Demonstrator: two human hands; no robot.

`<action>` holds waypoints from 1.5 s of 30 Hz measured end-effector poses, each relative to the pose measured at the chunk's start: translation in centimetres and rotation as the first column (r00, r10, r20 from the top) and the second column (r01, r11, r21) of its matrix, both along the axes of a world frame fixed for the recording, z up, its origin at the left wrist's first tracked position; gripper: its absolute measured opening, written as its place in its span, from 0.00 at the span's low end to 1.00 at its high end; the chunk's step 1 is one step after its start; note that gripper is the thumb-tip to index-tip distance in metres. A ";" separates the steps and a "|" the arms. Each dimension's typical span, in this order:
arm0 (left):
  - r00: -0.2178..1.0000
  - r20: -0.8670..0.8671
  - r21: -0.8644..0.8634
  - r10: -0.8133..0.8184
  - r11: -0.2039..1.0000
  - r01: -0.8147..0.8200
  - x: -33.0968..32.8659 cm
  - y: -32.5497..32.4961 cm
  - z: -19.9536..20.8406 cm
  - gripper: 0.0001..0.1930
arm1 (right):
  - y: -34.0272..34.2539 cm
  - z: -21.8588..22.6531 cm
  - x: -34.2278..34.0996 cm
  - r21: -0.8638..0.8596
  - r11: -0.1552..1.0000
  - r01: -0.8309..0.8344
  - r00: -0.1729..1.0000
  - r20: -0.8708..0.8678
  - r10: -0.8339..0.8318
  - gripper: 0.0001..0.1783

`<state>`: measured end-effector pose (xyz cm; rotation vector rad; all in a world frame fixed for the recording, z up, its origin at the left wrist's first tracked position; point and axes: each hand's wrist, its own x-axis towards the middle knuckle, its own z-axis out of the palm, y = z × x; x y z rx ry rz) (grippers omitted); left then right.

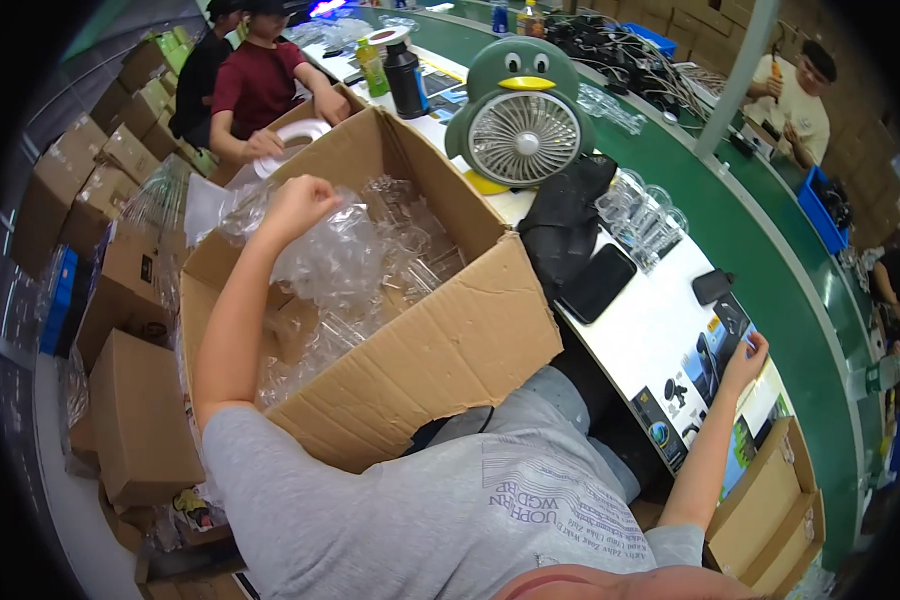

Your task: The recorder is assembling and cleaning transparent plastic parts on a factory production line, using a squeeze bottle to apply cleaning liquid and then inspecting the parts.

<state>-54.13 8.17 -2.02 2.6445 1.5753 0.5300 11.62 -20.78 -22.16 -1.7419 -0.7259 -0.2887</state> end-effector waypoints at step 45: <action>-0.229 0.005 0.283 -0.973 -0.218 0.934 32.6 -16.4 5.0 0.22 | -16.9 15.0 -18.9 0.269 0.678 -0.684 0.684 -0.084 0.724 0.28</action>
